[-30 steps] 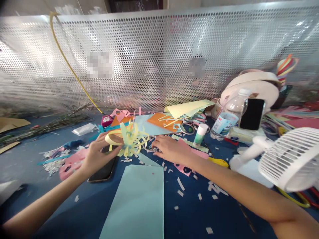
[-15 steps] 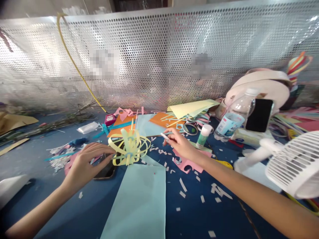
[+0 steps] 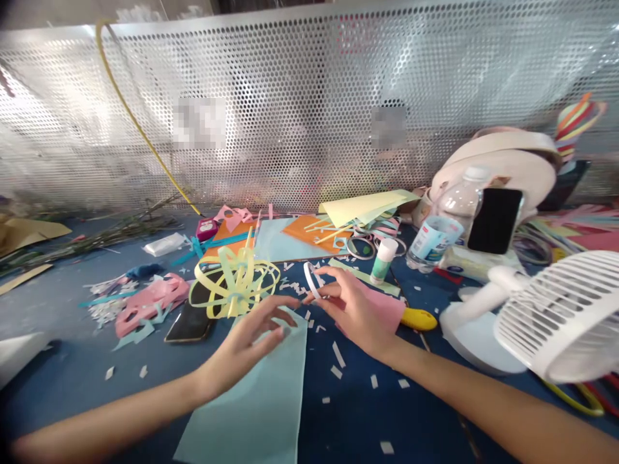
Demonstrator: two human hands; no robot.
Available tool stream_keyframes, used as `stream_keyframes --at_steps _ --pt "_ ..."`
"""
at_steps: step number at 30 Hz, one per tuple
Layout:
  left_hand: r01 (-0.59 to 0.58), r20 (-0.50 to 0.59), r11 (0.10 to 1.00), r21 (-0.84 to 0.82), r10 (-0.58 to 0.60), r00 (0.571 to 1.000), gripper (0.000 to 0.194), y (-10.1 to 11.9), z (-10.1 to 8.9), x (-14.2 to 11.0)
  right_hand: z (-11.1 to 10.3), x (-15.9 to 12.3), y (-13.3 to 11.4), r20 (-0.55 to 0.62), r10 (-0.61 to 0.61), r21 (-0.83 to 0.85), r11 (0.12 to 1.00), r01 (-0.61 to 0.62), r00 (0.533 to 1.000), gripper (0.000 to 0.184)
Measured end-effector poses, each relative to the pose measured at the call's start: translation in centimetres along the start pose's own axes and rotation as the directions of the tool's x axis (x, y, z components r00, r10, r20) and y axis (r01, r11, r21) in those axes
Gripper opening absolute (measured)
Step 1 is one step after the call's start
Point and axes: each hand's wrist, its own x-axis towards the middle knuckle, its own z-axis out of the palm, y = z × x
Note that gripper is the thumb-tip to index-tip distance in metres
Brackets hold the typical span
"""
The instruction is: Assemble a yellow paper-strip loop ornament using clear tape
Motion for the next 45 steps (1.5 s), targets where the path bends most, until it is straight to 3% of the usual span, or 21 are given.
stream_keyframes --at_steps 3,5,9,13,15,17,21,24,27,30,33,36,41,45 --pt "0.18 -0.031 0.929 -0.325 -0.201 0.979 0.033 -0.4 2.0 2.9 0.0 -0.5 0.7 -0.035 -0.026 0.008 1.0 0.027 0.999 0.029" --pt "0.213 -0.003 0.869 -0.448 -0.239 0.971 0.026 -0.4 2.5 4.3 -0.1 -0.7 1.0 -0.03 -0.029 0.04 0.999 0.031 0.999 0.026" --pt "0.148 -0.047 0.714 -0.684 -0.246 0.968 0.021 -1.0 2.4 5.8 0.0 -0.6 1.3 -0.025 -0.028 0.037 0.999 0.029 0.999 0.023" --pt "0.106 -0.069 0.48 -0.871 -0.333 0.94 0.013 -2.6 1.8 6.1 0.0 0.0 1.5 0.056 -0.089 -0.234 0.967 0.1 0.994 0.013" --pt "0.105 -0.061 0.434 -0.895 -0.352 0.934 0.012 -3.2 1.8 6.1 -0.1 0.2 1.5 0.103 -0.127 -0.345 0.926 0.155 0.987 0.008" --pt "0.095 -0.062 0.462 -0.882 -0.314 0.948 0.018 -3.3 2.1 6.0 -0.2 0.3 1.6 0.101 -0.112 -0.341 0.93 0.14 0.989 0.012" --pt "0.131 0.028 0.635 -0.761 -0.169 0.985 0.032 -2.6 2.9 5.6 -0.4 0.1 1.5 0.142 -0.038 -0.216 0.974 0.068 0.989 0.019" --pt "0.141 0.082 0.729 -0.67 -0.116 0.99 0.025 -2.2 3.0 5.2 -0.4 0.0 1.2 0.205 -0.144 -0.257 0.946 0.195 0.968 0.013" --pt "0.096 0.008 0.671 -0.735 -0.133 0.991 0.015 -2.4 2.6 5.2 -0.3 0.2 0.8 0.208 -0.228 -0.353 0.889 0.29 0.951 0.011" --pt "0.077 -0.044 0.552 -0.83 -0.202 0.978 0.019 -2.7 2.4 5.5 -0.2 0.4 0.7 0.166 -0.214 -0.413 0.871 0.265 0.963 0.017" --pt "0.111 -0.023 0.526 -0.843 -0.241 0.97 0.026 -3.0 2.5 5.6 -0.3 0.5 0.9 0.16 -0.188 -0.418 0.876 0.239 0.969 0.012" --pt "0.137 0.002 0.571 -0.809 -0.231 0.973 0.031 -3.1 2.7 5.4 -0.4 0.4 1.1 0.153 -0.175 -0.401 0.889 0.223 0.973 0.012" --pt "0.161 0.084 0.778 -0.607 -0.139 0.987 0.034 -3.0 2.7 5.2 -0.7 0.1 1.3 0.073 -0.147 -0.343 0.925 0.163 0.986 0.027" --pt "0.089 0.044 0.828 -0.554 -0.078 0.996 0.032 -2.6 2.4 5.2 -0.5 0.2 1.3 0.135 -0.2 -0.361 0.902 0.236 0.971 0.016"
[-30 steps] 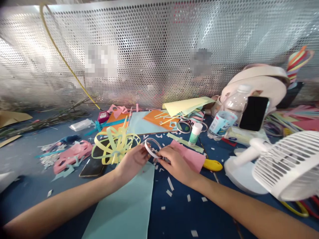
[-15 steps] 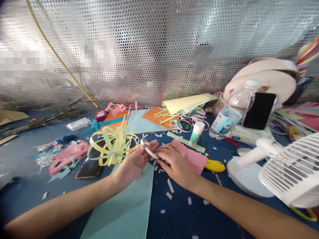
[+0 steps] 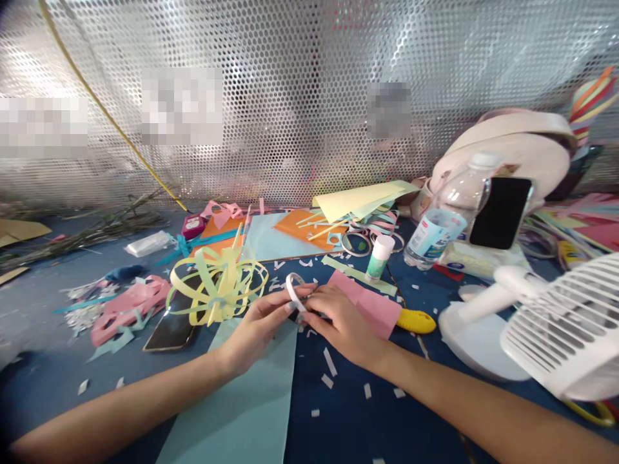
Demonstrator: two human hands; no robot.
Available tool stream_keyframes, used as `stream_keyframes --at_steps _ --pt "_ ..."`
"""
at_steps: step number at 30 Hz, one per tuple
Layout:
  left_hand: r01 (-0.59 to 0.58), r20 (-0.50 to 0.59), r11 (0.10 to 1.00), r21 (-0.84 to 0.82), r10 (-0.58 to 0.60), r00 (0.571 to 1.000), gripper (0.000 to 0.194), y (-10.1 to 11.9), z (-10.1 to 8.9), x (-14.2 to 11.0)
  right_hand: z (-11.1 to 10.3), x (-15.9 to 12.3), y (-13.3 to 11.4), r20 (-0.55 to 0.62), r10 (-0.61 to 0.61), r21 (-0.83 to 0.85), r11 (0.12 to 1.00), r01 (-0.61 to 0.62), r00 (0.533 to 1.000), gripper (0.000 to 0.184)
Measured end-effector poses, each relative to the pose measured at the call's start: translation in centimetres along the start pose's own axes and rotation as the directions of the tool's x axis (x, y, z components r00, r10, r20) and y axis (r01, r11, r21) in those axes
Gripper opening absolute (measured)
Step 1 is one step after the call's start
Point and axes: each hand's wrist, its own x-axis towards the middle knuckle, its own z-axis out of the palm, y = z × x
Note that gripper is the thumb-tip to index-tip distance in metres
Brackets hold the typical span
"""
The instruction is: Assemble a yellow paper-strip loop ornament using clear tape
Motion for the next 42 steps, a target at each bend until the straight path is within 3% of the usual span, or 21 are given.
stream_keyframes --at_steps 6,10,14,18,23,29,32,36,39,42 --pt "-0.089 -0.115 0.996 0.024 0.091 0.989 0.033 0.8 -0.5 0.1 0.1 0.2 -0.1 0.014 -0.042 -0.045 0.998 0.043 0.999 0.019" --pt "-0.09 0.003 0.972 0.218 0.092 0.996 0.037 0.3 -0.4 0.1 0.0 -0.3 0.1 -0.039 0.057 0.129 0.99 -0.052 0.998 0.015" --pt "-0.08 0.115 0.931 0.355 0.042 0.992 0.054 -0.9 -0.2 0.2 -0.3 -0.6 0.3 -0.074 0.13 0.283 0.953 -0.104 0.989 0.028" --pt "-0.099 0.06 0.918 0.383 0.083 0.995 0.066 -1.4 -0.5 0.4 -0.5 -0.5 0.0 -0.05 0.095 0.263 0.962 -0.078 0.994 0.036" --pt "-0.147 0.004 0.898 0.415 0.159 0.987 0.069 -0.7 -0.6 0.3 -0.1 -0.7 0.3 -0.002 0.184 0.297 0.939 -0.175 0.983 0.054" --pt "-0.186 -0.033 0.881 0.435 0.222 0.975 0.052 0.6 0.1 -0.2 0.2 -0.7 1.0 -0.016 0.18 0.273 0.947 -0.169 0.984 0.041" --pt "-0.174 -0.061 0.902 0.396 0.214 0.975 0.036 0.9 0.1 -0.3 0.2 -0.5 0.8 0.059 0.056 0.158 0.985 -0.064 0.997 0.034" --pt "-0.17 -0.068 0.911 0.375 0.21 0.975 0.017 0.8 -0.2 -0.4 0.3 -0.2 0.5 0.18 -0.086 0.003 0.996 0.087 0.98 0.022" --pt "-0.233 -0.025 0.851 0.471 0.278 0.96 0.01 0.6 -0.4 -0.3 0.4 0.0 0.3 0.182 -0.068 -0.026 0.997 0.074 0.981 0.017" --pt "-0.279 -0.034 0.781 0.559 0.358 0.933 0.018 0.6 -0.6 -0.2 0.2 0.1 0.1 0.133 -0.031 -0.002 0.999 0.032 0.991 0.02"
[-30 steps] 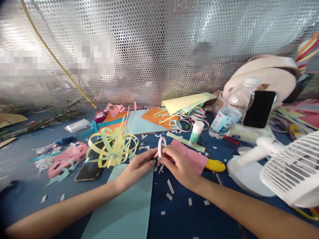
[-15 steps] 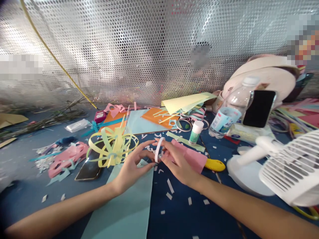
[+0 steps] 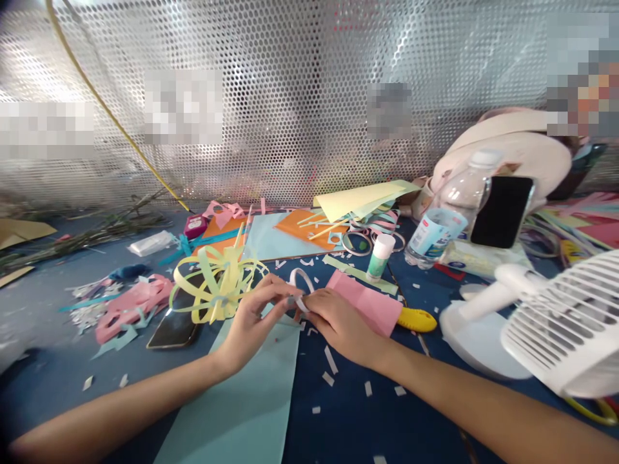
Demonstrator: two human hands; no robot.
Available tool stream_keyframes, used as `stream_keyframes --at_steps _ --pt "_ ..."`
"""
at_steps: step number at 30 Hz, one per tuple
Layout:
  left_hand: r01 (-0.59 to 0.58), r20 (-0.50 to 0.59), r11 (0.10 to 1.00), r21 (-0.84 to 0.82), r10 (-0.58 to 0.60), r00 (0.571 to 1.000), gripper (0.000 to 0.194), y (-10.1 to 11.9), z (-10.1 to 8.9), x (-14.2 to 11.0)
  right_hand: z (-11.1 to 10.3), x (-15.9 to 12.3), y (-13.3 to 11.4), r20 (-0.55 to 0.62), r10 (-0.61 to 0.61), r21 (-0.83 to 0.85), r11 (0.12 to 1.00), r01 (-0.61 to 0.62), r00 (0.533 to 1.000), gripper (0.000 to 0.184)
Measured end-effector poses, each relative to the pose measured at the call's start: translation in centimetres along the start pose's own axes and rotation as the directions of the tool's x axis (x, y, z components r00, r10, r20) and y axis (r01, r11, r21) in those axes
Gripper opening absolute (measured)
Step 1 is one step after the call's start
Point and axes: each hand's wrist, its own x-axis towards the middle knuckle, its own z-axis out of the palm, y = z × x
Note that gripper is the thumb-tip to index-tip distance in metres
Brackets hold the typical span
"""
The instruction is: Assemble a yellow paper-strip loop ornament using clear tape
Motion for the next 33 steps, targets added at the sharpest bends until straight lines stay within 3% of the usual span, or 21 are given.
stream_keyframes --at_steps 3,7,13,20,27,33 --pt "0.043 -0.045 0.999 -0.012 -0.043 0.998 0.032 -0.4 -0.1 0.1 -0.2 0.0 -0.3 -0.006 -0.043 -0.021 0.999 0.043 0.999 0.023" --pt "0.067 -0.034 0.997 -0.047 -0.069 0.997 0.041 -0.7 -0.1 0.2 -0.4 0.0 -0.7 0.07 -0.093 -0.099 0.99 0.1 0.993 0.028" --pt "0.003 0.047 0.999 -0.053 0.0 0.999 0.038 -0.3 -0.1 0.0 -0.5 0.0 -0.9 0.088 -0.13 -0.136 0.981 0.141 0.988 0.034" --pt "-0.127 0.03 0.99 0.056 0.125 0.992 0.036 -0.1 -0.3 0.1 -0.3 -0.1 -0.7 0.099 -0.136 -0.151 0.977 0.15 0.986 0.037" --pt "-0.166 0.026 0.971 0.173 0.164 0.986 0.029 0.9 -0.6 0.3 0.0 -0.1 -0.3 0.105 -0.113 -0.195 0.972 0.132 0.988 0.035" --pt "-0.158 0.025 0.971 0.177 0.156 0.987 0.028 1.4 -0.9 0.7 0.1 -0.1 -0.2 0.103 -0.111 -0.211 0.969 0.13 0.988 0.029"
